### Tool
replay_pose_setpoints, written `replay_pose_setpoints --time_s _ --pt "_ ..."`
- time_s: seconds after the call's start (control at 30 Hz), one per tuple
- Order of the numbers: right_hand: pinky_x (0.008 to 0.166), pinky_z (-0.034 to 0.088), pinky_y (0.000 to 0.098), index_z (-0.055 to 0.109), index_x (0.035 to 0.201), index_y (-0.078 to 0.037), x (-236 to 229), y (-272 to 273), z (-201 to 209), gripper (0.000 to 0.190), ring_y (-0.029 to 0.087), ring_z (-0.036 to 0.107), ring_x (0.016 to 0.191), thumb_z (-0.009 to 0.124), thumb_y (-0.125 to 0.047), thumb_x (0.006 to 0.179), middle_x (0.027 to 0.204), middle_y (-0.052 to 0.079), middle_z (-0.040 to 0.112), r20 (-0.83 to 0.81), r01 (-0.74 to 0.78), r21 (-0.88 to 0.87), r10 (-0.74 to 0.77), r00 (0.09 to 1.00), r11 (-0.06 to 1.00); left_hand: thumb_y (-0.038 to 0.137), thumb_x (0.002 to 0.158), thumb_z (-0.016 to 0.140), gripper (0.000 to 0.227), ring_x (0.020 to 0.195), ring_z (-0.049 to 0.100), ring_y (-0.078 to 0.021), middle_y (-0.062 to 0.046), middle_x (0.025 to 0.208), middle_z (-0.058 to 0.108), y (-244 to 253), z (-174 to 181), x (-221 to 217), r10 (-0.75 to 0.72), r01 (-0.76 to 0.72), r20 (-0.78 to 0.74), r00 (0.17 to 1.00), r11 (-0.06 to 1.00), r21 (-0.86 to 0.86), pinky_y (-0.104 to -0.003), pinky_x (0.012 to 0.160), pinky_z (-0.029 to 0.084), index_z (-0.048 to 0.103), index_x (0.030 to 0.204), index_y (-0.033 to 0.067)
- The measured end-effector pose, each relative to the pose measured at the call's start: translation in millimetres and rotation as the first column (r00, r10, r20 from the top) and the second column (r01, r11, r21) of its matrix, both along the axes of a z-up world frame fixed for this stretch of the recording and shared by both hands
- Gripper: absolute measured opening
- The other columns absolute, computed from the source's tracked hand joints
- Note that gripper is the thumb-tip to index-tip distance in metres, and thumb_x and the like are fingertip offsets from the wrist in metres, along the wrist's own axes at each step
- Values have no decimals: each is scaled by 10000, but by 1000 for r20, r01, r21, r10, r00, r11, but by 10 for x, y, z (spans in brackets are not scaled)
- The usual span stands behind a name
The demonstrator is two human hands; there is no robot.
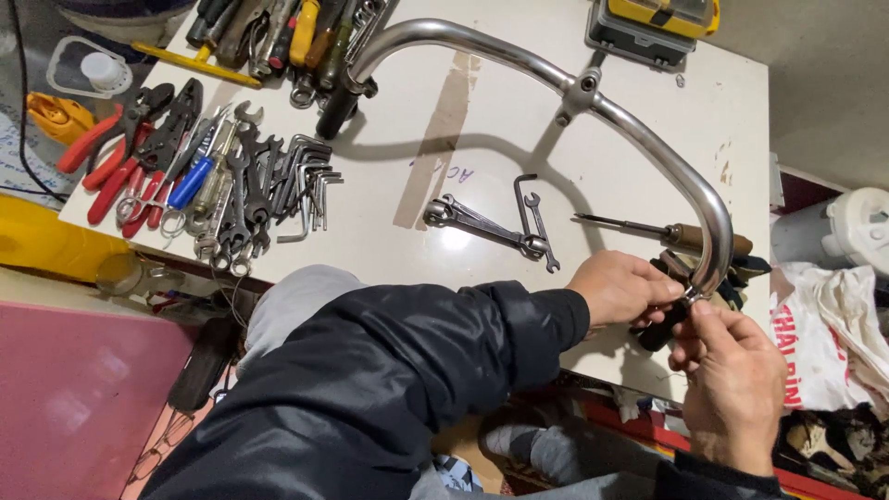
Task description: The person wipes a bicycle brake lever with a cloth, then uses a wrench and an Allen key to attach the lever to a bicycle handlebar. They tighten the bolt by hand and with the wrench, then attach a handlebar grip and tighten its clamp.
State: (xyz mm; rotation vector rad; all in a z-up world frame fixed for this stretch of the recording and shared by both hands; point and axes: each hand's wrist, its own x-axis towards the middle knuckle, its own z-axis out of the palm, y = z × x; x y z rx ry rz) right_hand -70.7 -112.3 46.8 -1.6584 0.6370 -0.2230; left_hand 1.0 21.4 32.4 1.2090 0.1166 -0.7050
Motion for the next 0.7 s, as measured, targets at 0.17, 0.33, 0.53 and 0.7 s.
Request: replay_pose_setpoints --time_s 0.17,0.33,0.53,0.7 --pt "450 400 201 600 1115 -46 -24 -104 181 248 114 520 546 752 -212 1011 865 80 639 10 -76 -171 79 997 982 475 827 597 421 931 700 -177 -44 1096 774 313 260 215 -272 129 315 909 904 408 -375 857 582 754 1053 157" --pt "999 489 394 502 1431 -50 -79 382 875 634 243 610 1169 707 -204 852 1343 133 639 -435 -313 -377 132 891 872 210 890 679 38 748 559 -87 69 787 651 1148 200 763 172 -487 790 588 855 176 -254 727 477 671 858 189" --pt "1122 380 642 332 1540 -129 58 14 332 842 417 396 1429 656 -474 845 1603 198 332 -585 -573 -530 221 781 625 317 741 892 576 1065 578 -296 -138 1162 636 2824 73 896 -17 -931 944 329 163 327 -440 905 474 658 1214 86" --pt "1069 483 521 565 1239 -126 148 119 302 433 332 590 1245 657 -403 918 1361 130 595 -489 -491 -468 247 836 734 376 876 790 735 1270 492 -335 -178 1401 484 3022 118 558 92 -602 605 791 294 742 -512 1064 409 451 1451 70"
